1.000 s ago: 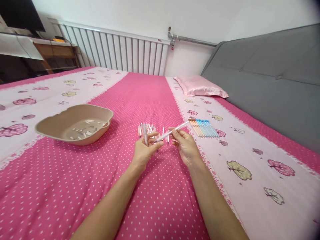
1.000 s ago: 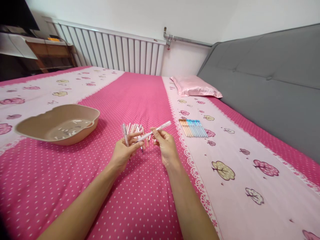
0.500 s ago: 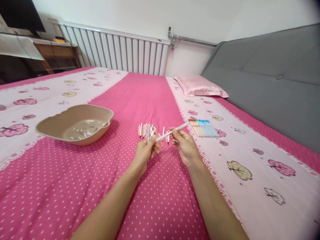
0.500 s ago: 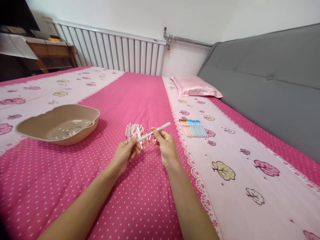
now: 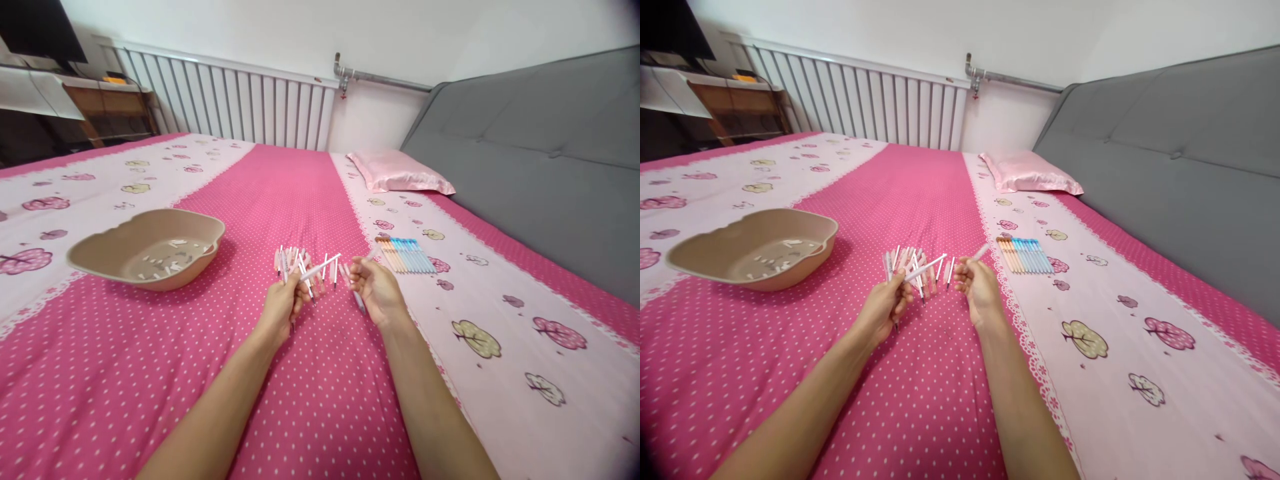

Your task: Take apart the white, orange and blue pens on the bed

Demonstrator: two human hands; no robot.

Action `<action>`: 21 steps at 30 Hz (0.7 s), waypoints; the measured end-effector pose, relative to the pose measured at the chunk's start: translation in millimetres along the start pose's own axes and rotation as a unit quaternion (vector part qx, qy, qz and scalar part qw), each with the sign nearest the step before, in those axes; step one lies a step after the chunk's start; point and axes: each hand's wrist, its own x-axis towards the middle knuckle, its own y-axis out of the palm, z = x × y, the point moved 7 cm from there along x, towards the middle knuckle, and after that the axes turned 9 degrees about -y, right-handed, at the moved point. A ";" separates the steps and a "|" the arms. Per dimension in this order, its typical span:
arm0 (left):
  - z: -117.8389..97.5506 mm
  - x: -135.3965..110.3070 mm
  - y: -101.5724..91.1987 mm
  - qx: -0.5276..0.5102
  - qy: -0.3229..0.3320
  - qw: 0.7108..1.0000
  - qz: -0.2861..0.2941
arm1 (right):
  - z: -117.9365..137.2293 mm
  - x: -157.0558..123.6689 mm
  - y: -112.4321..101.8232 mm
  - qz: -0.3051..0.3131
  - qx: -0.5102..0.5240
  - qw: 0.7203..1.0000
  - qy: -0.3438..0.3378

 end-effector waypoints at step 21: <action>-14.4 14.0 -29.2 0.041 0.038 0.995 -0.087 | -23.6 21.2 -22.9 -0.022 -0.152 0.986 -0.063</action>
